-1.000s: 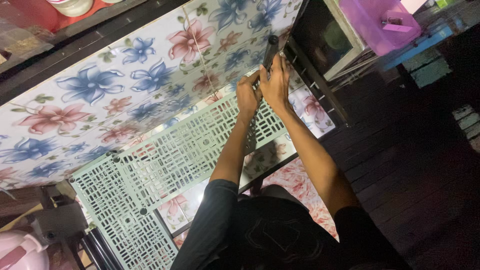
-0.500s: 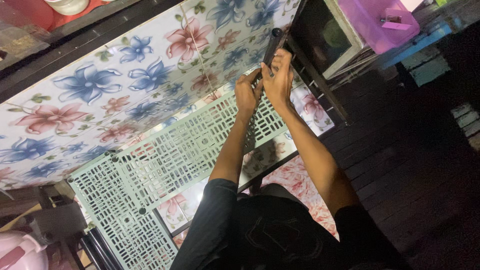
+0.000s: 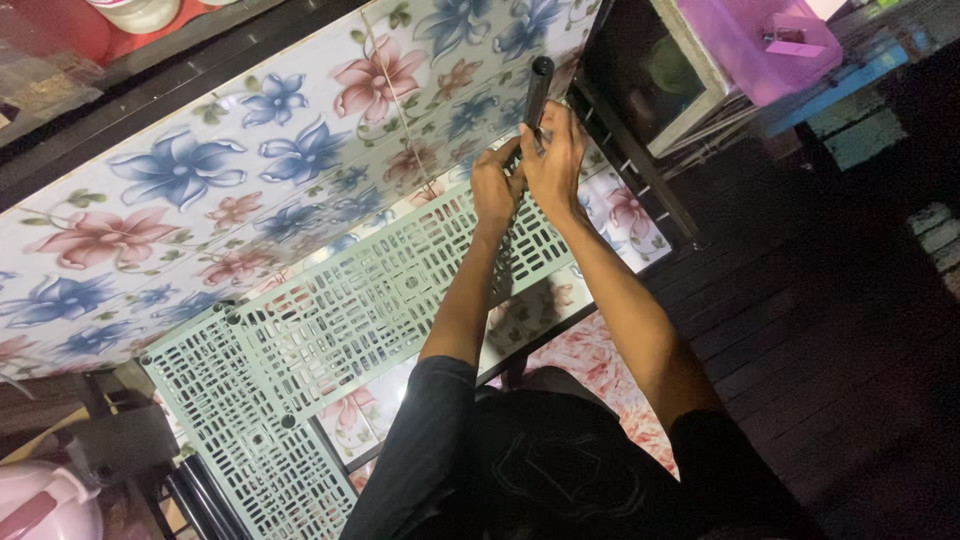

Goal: The person assembles a shelving unit by inserting black metal poles into the corners of light green plastic shelf panels. They align the panels and secure the poles, then adjust the assembled structure on a floral-patterned table.

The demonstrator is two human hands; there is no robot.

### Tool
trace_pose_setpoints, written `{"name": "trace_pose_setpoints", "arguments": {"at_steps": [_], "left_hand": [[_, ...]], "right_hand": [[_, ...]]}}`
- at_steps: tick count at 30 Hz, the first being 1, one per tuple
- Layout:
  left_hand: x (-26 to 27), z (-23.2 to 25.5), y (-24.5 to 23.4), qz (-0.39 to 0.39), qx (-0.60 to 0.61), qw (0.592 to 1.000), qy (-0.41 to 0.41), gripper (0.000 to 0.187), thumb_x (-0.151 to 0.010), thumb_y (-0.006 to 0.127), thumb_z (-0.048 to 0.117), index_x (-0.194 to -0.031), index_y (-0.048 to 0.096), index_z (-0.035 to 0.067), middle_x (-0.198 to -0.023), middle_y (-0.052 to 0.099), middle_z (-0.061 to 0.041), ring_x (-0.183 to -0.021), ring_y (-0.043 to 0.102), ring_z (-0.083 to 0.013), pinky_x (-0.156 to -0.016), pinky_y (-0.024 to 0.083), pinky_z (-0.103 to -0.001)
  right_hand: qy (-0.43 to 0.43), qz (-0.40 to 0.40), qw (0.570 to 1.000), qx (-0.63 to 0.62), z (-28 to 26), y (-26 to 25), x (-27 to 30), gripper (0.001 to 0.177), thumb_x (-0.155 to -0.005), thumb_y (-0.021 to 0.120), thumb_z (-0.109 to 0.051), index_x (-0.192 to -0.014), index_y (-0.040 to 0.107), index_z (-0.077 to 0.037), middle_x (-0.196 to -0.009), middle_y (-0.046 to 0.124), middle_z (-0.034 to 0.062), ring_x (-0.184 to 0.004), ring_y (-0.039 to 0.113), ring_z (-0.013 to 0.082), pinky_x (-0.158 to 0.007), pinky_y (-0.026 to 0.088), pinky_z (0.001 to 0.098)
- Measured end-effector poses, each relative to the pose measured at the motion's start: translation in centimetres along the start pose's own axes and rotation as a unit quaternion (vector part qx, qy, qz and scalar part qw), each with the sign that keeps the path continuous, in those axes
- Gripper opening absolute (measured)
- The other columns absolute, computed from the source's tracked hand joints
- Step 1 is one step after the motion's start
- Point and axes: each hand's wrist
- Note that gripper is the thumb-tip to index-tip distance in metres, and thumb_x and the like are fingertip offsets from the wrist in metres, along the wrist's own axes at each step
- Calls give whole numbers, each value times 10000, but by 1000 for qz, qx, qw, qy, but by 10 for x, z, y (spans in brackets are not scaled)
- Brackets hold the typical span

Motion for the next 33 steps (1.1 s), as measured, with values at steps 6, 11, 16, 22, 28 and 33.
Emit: {"name": "trace_pose_setpoints", "arguments": {"at_steps": [6, 11, 16, 22, 28, 33], "left_hand": [[-1, -5, 1, -5, 20, 1000, 19, 469, -804, 764, 108, -1271, 709, 101, -874, 706, -158, -820, 644, -322, -856, 501, -436], [0, -2, 0, -8, 12, 1000, -8, 421, -845, 787, 126, -1261, 725, 113, -848, 689, -168, -807, 635, -329, -852, 497, -439], [1, 0, -1, -2, 8, 1000, -5, 474, -789, 757, 97, -1261, 735, 122, -852, 687, -171, -801, 629, -326, -862, 496, -434], [-1, -3, 0, -10, 5, 1000, -5, 448, -830, 787, 122, -1273, 723, 111, -835, 680, -180, -802, 630, -330, -872, 485, -444], [-2, 3, -3, 9, 18, 1000, 10, 438, -819, 790, 145, -1251, 728, 110, -863, 692, -183, -836, 641, -347, -830, 508, -450], [-3, 10, -7, -22, -12, 999, -34, 447, -820, 814, 165, -1253, 734, 89, -785, 623, -223, -766, 612, -378, -805, 494, -474]], "right_hand": [[18, 4, 999, -34, -4, 4, 0, 380, -895, 774, -33, -1213, 574, 15, -1121, 621, 151, -1025, 677, 264, -836, 658, 360], [20, -5, 1000, -5, -1, 3, 0, 334, -924, 780, -34, -1195, 591, 16, -1129, 642, 146, -1044, 679, 278, -850, 648, 363], [19, -24, 999, -13, -1, 0, -2, 341, -965, 737, -23, -1266, 587, 33, -1133, 628, 148, -1048, 684, 279, -850, 642, 359], [-10, -6, 1000, -2, -6, 1, -4, 367, -884, 780, -30, -1205, 612, 27, -1086, 577, 181, -1006, 679, 318, -795, 653, 352], [-19, -35, 999, 22, -11, -7, -7, 326, -934, 774, -23, -1223, 627, 14, -1099, 630, 167, -974, 688, 329, -752, 609, 378], [25, -46, 998, 19, -14, -8, -10, 334, -913, 748, -42, -1220, 626, 11, -1070, 649, 155, -944, 693, 310, -719, 603, 369]]}}
Point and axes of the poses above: each hand's wrist, its own x-axis away from the middle knuckle, its own y-axis out of the palm, z = x × y
